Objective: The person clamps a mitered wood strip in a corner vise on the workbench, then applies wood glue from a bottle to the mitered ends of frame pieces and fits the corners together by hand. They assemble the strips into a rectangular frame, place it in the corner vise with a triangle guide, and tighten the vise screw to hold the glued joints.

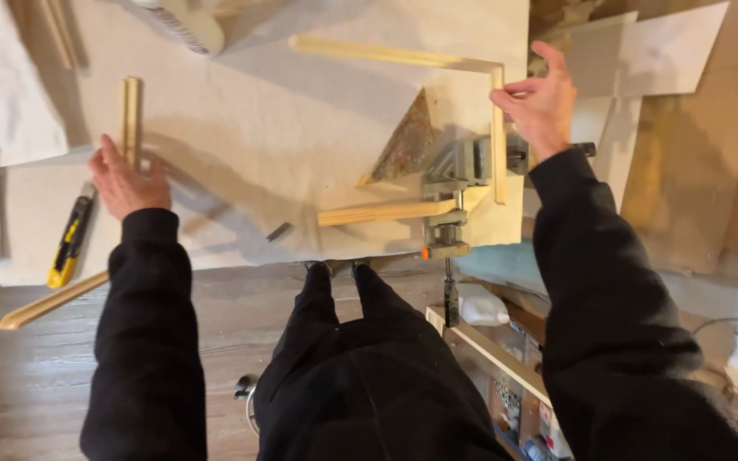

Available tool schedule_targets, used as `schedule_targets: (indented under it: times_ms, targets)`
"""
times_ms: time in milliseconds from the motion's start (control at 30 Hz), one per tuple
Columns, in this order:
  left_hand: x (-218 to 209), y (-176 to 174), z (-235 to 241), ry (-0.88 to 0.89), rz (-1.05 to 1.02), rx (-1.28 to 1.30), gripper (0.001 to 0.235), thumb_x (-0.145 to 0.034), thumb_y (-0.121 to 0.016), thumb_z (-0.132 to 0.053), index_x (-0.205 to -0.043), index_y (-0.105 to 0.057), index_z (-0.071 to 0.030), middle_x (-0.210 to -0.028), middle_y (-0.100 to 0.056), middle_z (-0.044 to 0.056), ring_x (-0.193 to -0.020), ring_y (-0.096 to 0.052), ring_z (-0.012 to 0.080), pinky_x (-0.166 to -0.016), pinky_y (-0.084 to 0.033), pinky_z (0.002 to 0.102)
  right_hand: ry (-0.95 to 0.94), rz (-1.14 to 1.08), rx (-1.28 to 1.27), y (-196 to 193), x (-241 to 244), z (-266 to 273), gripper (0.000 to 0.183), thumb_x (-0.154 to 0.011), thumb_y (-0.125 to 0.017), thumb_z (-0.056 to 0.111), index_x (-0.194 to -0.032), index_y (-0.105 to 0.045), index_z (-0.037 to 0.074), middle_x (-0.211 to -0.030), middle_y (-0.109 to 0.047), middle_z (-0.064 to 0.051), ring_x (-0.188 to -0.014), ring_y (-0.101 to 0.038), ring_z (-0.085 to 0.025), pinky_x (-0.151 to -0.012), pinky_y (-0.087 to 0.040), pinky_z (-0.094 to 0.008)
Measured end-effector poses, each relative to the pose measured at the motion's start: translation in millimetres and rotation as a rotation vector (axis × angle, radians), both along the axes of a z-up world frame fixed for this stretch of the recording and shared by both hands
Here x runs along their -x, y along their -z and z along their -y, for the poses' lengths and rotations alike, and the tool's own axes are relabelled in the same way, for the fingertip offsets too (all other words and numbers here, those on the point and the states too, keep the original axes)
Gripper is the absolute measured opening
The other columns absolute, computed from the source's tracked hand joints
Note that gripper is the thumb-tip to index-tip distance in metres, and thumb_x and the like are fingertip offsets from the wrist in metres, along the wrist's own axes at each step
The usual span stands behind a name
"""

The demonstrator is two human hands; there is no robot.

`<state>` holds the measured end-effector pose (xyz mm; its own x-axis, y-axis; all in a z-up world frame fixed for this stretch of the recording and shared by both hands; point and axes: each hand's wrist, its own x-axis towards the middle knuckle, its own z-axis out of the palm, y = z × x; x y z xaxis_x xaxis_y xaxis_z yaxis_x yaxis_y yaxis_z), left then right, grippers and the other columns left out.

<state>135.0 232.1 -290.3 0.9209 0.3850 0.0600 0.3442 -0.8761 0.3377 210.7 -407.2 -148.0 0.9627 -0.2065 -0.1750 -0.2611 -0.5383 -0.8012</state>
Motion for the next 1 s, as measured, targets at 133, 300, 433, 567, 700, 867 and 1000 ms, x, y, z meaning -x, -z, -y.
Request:
schedule_targets:
  times_ms: [133,300,433,567,700,867,1000]
  targets:
    - [-4,-13,-2,0.022,-0.008,-0.132,0.064,-0.095,-0.082,-0.017,-0.152,-0.055,-0.004,-0.127,-0.057,0.018,-0.109,-0.055,0.0381,-0.089,-0.047,0.05,-0.128,0.07,0.176,32,-5,3,0.088,-0.086,-0.092,0.005,-0.154,-0.037,-0.003,-0.096,-0.079,-0.013,-0.087,-0.081,-0.023,-0.081,-0.062,-0.036]
    - [-4,-19,-2,0.065,0.0,-0.074,0.051,-0.098,-0.075,-0.006,-0.147,-0.065,-0.014,-0.119,-0.06,0.013,-0.104,-0.059,0.0338,-0.089,-0.049,0.048,-0.137,0.056,0.169,43,-11,-9,0.084,-0.086,-0.09,0.007,-0.153,-0.039,-0.003,-0.093,-0.079,-0.013,-0.085,-0.08,-0.023,-0.087,-0.065,-0.037]
    - [3,-45,6,0.115,-0.002,-0.086,0.046,-0.098,-0.07,0.001,-0.141,-0.07,-0.016,-0.115,-0.057,0.016,-0.094,-0.062,0.0322,-0.077,-0.051,0.048,-0.143,0.081,0.22,56,-17,-13,0.085,-0.084,-0.09,0.01,-0.151,-0.04,-0.003,-0.092,-0.079,-0.012,-0.084,-0.08,-0.022,-0.092,-0.062,-0.039]
    - [26,-72,18,0.18,0.099,-0.155,0.048,-0.089,-0.07,0.003,-0.135,-0.073,-0.013,-0.108,-0.057,0.015,-0.091,-0.062,0.032,-0.072,-0.051,0.046,-0.141,0.103,0.237,70,-18,-8,0.085,-0.085,-0.089,0.012,-0.152,-0.04,-0.003,-0.091,-0.078,-0.012,-0.084,-0.079,-0.022,-0.091,-0.062,-0.037]
    - [57,-84,28,0.096,0.315,0.131,0.037,-0.094,-0.07,0.001,-0.129,-0.072,-0.011,-0.109,-0.056,0.01,-0.097,-0.058,0.0257,-0.079,-0.048,0.042,-0.175,0.144,0.316,67,-15,-13,0.085,-0.083,-0.091,0.015,-0.152,-0.043,-0.002,-0.085,-0.078,-0.007,-0.081,-0.077,-0.022,-0.09,-0.057,-0.039]
    - [108,-160,63,0.24,0.291,-0.048,0.052,-0.088,-0.066,0.005,-0.137,-0.07,-0.013,-0.118,-0.06,0.009,-0.102,-0.061,0.0219,-0.093,-0.043,0.041,-0.244,0.182,0.379,49,-7,-31,0.082,-0.087,-0.092,0.018,-0.149,-0.044,-0.007,-0.089,-0.078,-0.01,-0.08,-0.074,-0.021,-0.083,-0.058,-0.035]
    - [143,-221,92,0.326,0.321,-0.029,0.052,-0.093,-0.065,0.003,-0.141,-0.067,-0.015,-0.119,-0.065,0.008,-0.101,-0.059,0.0204,-0.09,-0.042,0.039,-0.325,0.243,-0.009,-56,34,-115,0.037,-0.103,-0.072,0.007,-0.137,-0.06,-0.002,-0.099,-0.072,-0.008,-0.086,-0.073,-0.015,-0.076,-0.06,-0.03]
